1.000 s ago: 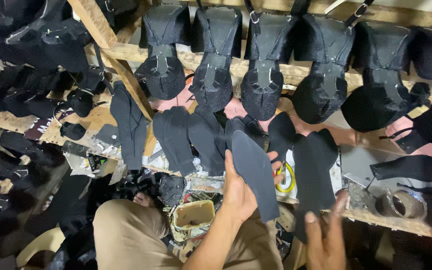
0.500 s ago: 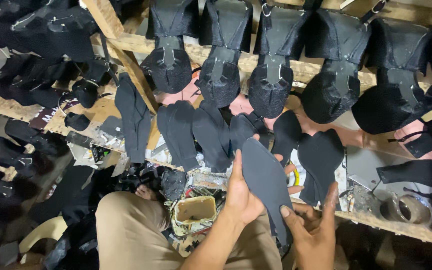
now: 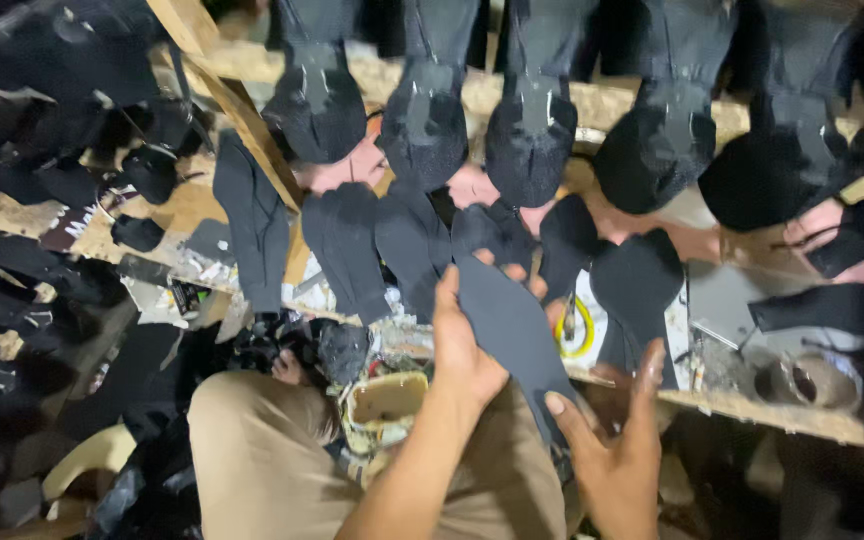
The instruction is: The person applies glue to the edges of black shoe parts using a brush, then places them on a wooden shelf. The person also handles and stacks black shoe soles.
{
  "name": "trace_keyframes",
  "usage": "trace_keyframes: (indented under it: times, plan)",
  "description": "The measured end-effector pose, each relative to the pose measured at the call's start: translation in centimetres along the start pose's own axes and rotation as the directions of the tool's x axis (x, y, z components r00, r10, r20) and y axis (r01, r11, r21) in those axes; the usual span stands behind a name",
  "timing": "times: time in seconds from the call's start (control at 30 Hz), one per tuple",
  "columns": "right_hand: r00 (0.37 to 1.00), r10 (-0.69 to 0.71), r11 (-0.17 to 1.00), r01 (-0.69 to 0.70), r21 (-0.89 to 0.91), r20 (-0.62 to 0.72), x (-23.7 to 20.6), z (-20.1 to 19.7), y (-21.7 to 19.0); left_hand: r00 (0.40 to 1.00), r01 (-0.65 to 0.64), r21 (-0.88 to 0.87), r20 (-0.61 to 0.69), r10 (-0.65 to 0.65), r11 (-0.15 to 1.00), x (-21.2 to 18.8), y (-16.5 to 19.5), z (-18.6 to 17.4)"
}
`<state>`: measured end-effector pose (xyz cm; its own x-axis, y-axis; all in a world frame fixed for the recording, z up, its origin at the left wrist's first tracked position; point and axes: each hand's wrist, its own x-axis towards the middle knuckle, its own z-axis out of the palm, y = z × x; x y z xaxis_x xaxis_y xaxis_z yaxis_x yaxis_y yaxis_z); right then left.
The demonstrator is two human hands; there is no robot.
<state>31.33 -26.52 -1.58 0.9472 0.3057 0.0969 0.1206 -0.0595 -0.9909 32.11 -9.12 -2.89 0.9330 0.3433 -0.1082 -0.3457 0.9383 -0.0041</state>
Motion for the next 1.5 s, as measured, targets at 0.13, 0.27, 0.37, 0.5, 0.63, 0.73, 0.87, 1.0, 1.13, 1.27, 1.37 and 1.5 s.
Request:
trace_keyframes:
  times: [0.13,0.27,0.37,0.5,0.63,0.73,0.87,1.0,1.13,1.27,1.37,1.5]
  plan:
    - [0.957,-0.228,0.948,0.26,-0.183,0.181,-0.7,-0.2,-0.3,0.969,-0.109,-0.002,-0.222,0.106,0.994,0.7,1.3,0.7]
    - [0.883,-0.438,0.8,0.469,-0.375,0.171,-0.8,0.4,0.1,0.924,-0.168,-0.022,-0.352,0.15,0.986,0.9,1.3,1.3]
    - [0.849,-0.465,0.694,0.525,-0.493,0.25,-0.6,0.5,0.3,0.938,-0.195,-0.032,-0.297,0.177,0.98,0.8,1.0,1.5]
    - [0.888,-0.385,0.77,0.46,-0.443,0.252,-0.3,0.3,0.0,0.902,-0.171,0.184,-0.367,0.228,0.968,0.4,0.5,1.8]
    - [0.948,-0.23,0.825,0.311,-0.473,0.221,0.0,0.4,-0.1,0.929,-0.099,0.191,-0.334,0.16,0.977,0.2,-0.4,2.2]
    - [0.988,-0.025,0.901,0.088,-0.426,0.15,0.3,0.6,0.4,0.952,-0.049,0.24,-0.282,0.118,0.969,0.1,-0.8,2.2]
    - [0.962,0.2,0.98,-0.197,-0.032,0.185,0.8,0.3,1.6,0.967,0.09,0.375,-0.253,0.009,0.923,-0.8,-1.6,1.0]
    - [0.997,-0.022,0.934,0.046,-0.355,0.071,1.3,-1.2,2.7,0.959,0.185,0.407,-0.274,-0.074,0.894,0.7,-0.2,-0.5]
    - [0.976,0.18,0.981,-0.187,-0.048,-0.119,2.3,-1.8,3.1,0.909,0.344,0.495,-0.387,-0.152,0.798,3.0,1.1,-1.2]
    - [0.966,0.215,0.976,-0.209,0.054,-0.145,3.0,-1.7,2.6,0.937,0.267,0.633,-0.346,-0.043,0.727,6.8,0.7,-1.0]
    - [0.962,0.206,0.979,-0.204,0.031,-0.178,3.2,-1.7,2.2,0.964,0.014,0.884,-0.136,0.228,0.467,10.9,-0.4,-0.7]
    - [0.977,0.141,0.99,-0.134,0.051,-0.16,3.3,-1.7,2.4,0.924,0.045,0.992,-0.086,0.373,0.116,10.8,-0.9,-2.4]
